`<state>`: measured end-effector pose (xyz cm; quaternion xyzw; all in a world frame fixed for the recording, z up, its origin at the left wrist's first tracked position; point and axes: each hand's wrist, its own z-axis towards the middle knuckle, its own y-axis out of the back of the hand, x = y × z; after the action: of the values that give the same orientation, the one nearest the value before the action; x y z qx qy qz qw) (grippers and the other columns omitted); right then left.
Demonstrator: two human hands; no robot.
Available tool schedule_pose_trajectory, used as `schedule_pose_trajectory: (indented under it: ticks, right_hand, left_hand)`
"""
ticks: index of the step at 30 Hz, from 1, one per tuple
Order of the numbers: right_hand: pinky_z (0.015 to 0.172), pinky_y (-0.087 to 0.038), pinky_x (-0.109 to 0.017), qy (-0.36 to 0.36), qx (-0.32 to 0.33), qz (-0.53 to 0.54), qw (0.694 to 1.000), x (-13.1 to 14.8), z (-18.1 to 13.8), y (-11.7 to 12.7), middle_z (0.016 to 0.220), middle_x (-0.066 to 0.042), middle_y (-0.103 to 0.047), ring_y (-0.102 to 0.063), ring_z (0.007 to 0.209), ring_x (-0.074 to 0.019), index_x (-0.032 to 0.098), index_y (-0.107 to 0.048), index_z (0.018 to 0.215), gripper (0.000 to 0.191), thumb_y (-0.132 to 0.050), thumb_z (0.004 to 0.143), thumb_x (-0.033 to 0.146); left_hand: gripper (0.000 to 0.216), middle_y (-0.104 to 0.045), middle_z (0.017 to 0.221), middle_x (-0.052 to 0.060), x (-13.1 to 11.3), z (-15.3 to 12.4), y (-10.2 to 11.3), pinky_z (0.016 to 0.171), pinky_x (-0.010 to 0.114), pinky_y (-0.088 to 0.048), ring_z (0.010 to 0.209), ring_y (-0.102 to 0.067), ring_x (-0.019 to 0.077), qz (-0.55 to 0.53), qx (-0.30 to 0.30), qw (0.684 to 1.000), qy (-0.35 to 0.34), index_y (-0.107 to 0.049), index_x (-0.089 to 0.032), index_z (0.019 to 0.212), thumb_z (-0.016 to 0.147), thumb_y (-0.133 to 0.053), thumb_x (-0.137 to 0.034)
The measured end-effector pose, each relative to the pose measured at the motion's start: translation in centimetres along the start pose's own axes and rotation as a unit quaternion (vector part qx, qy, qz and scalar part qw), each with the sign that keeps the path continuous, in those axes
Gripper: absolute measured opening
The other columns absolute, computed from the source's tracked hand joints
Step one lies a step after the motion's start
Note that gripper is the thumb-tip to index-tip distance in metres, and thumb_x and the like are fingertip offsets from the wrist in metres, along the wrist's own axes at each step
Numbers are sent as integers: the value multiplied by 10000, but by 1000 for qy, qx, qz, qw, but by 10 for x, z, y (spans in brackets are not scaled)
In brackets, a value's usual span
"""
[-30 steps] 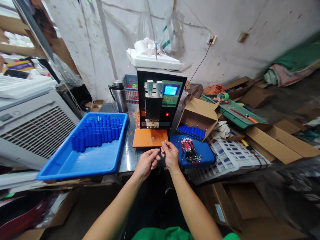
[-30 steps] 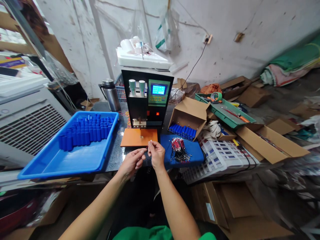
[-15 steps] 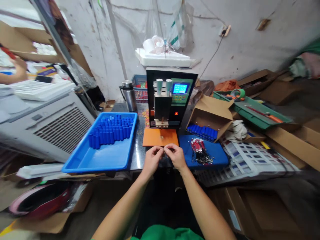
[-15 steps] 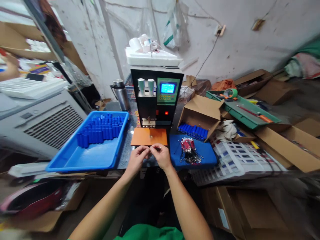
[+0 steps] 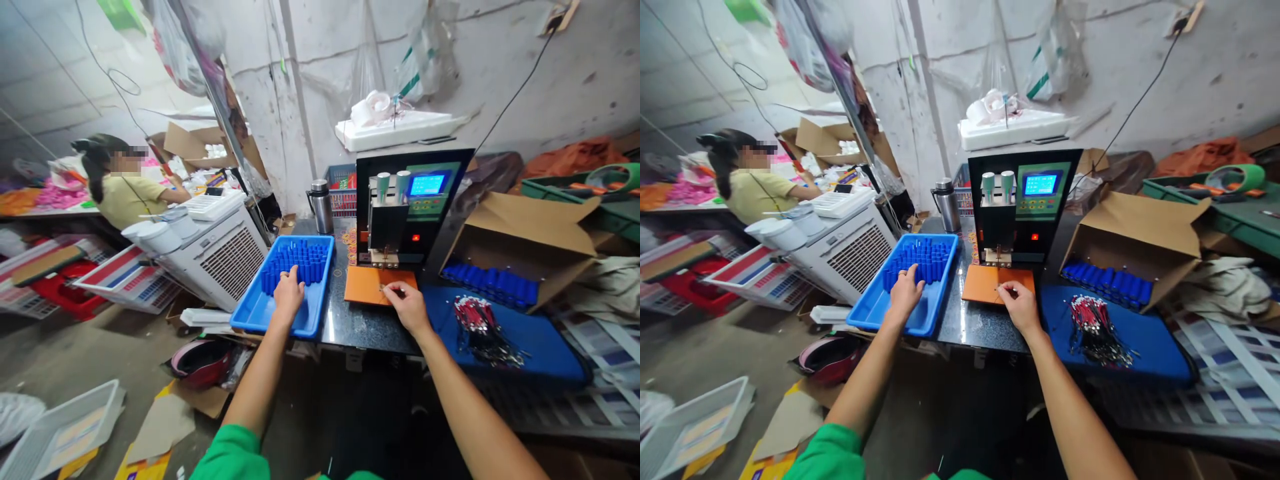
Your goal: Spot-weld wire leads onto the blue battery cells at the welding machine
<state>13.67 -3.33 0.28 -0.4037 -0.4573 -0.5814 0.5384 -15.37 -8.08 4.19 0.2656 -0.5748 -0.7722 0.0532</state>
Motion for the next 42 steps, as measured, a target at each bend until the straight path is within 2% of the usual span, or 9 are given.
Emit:
schedule_pose_trajectory:
  ticks: [5,11,15,18,22,24,28,34,42]
  right_hand:
    - [690,-507,-336,-6,9,-1,1000,-5,2,-1,743,-83,-715,-652,704,-221,176,-672,705,329,-670,692,504]
    - [696,-490,-326,-13,12,22,1000,-4,4,2,754,-80,-716,-641,710,-208,169,-676,703,294,-681,680,462]
    - [655,-460,-306,-20,7,55,998,-4,8,3,697,-53,-685,-598,650,-183,169,-675,691,268,-688,669,436]
    - [588,-437,-281,-42,-9,108,993,-4,14,4,617,-14,-632,-551,573,-155,178,-650,672,246,-693,652,419]
    - [546,-419,-257,-69,-60,186,978,-5,21,5,576,21,-580,-523,527,-131,185,-619,688,225,-686,648,397]
    - [539,-416,-251,-75,-78,208,972,-6,23,6,571,30,-569,-520,519,-126,190,-606,694,215,-681,651,387]
    - [519,-398,-244,-80,-76,228,967,-5,25,8,550,39,-559,-513,505,-123,194,-590,698,198,-674,660,368]
    - [543,-407,-246,-79,-68,224,969,-4,29,6,548,45,-553,-516,512,-121,191,-586,703,192,-673,667,358]
    - [576,-458,-261,-71,-75,190,976,-4,42,-2,641,17,-595,-552,579,-138,198,-598,718,196,-666,676,377]
  left_hand:
    - [492,-521,1241,225,7,16,-4,756,351,-454,924,-662,303,110,63,992,3,-454,-166,1376,889,-509,-208]
    - [349,-591,1140,223,6,15,-7,726,356,-434,899,-654,312,77,24,997,13,-524,-120,1242,906,-460,-193]
    - [274,-671,1001,152,8,13,-5,774,343,-457,909,-653,272,-48,-33,998,-15,-569,-143,1127,859,-568,-201]
    - [306,-695,945,88,-14,8,-9,783,319,-488,842,-661,214,-229,-75,969,-51,-596,-176,1059,786,-687,-279]
    - [358,-712,856,45,-73,-4,-28,737,293,-517,754,-668,174,-428,0,895,-125,-643,-173,1017,734,-730,-375]
    - [367,-713,801,37,-104,-9,-43,701,286,-515,699,-656,163,-458,44,874,-154,-665,-160,1020,731,-725,-378]
    - [336,-713,799,34,-144,-12,-69,653,272,-498,655,-620,148,-444,62,877,-172,-702,-151,1005,712,-713,-316]
    - [173,-677,710,16,-151,-9,-82,628,249,-482,652,-604,144,-464,118,856,-195,-684,-146,805,733,-675,-303]
    - [280,-724,892,57,-146,-7,-95,754,283,-508,805,-655,178,-483,142,841,-197,-695,-148,967,790,-653,-361]
